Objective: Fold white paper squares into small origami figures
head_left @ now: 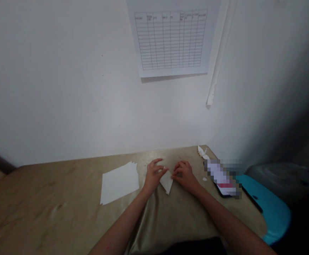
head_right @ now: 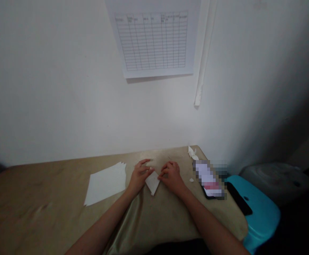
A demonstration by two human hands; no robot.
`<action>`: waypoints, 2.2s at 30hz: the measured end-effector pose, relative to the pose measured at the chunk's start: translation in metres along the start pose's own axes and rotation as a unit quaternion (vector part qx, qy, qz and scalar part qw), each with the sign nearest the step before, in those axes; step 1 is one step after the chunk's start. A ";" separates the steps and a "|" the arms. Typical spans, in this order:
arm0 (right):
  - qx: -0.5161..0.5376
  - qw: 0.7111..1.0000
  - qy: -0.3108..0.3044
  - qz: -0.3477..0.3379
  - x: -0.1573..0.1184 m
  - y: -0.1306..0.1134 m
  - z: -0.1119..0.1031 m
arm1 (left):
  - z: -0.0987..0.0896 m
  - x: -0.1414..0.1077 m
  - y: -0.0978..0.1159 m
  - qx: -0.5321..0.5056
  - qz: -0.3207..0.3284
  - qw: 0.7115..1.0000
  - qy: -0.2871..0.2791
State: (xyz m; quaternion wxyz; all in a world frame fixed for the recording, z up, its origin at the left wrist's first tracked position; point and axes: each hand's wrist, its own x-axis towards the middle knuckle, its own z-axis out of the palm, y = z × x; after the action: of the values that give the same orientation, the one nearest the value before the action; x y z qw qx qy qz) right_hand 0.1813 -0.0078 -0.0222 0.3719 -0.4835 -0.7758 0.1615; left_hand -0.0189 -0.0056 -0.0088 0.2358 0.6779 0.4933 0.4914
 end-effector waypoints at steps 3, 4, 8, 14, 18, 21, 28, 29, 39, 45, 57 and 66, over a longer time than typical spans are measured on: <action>-0.004 1.000 -0.009 -0.009 0.000 0.000 -0.001 | -0.001 0.000 -0.001 -0.005 -0.002 1.000 0.021; -0.007 1.000 -0.014 -0.012 0.000 0.000 -0.001 | -0.002 0.001 -0.001 -0.010 -0.001 1.000 0.029; -0.025 0.999 -0.023 -0.018 -0.001 0.001 -0.002 | -0.006 0.002 -0.002 -0.022 -0.002 0.999 0.043; -0.041 0.999 -0.022 -0.009 -0.001 0.004 -0.003 | -0.008 0.002 0.000 0.001 0.005 1.000 0.031; -0.053 0.999 -0.003 0.000 0.002 0.010 -0.005 | -0.006 0.003 -0.003 0.039 0.014 0.999 0.010; -0.051 0.998 0.022 0.014 0.004 0.015 -0.007 | -0.006 0.004 -0.009 0.063 0.015 0.998 -0.012; -0.052 0.997 0.046 0.045 0.005 0.017 -0.012 | -0.011 0.007 -0.016 0.114 0.030 0.989 -0.088; -0.052 0.997 0.043 0.048 0.005 0.017 -0.012 | -0.012 0.007 -0.015 0.122 0.031 0.987 -0.098; -0.049 0.996 0.026 0.072 0.004 0.014 -0.014 | -0.015 0.007 -0.014 0.153 0.020 0.976 -0.152; -0.060 0.995 0.006 0.080 0.004 0.014 -0.011 | -0.015 0.007 -0.016 0.160 0.016 0.974 -0.157; -0.052 0.998 -0.016 0.042 0.001 0.007 -0.008 | -0.005 0.006 -0.018 0.184 0.015 0.975 -0.119; -0.056 0.997 -0.028 0.041 0.000 0.007 -0.007 | 0.001 0.002 -0.015 0.207 -0.004 0.972 -0.114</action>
State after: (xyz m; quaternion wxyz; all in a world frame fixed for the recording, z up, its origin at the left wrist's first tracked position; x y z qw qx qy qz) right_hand 0.1903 -0.0052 -0.0217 0.3156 -0.5301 -0.7733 0.1463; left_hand -0.0249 0.0024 -0.0204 0.1465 0.7616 0.5569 0.2973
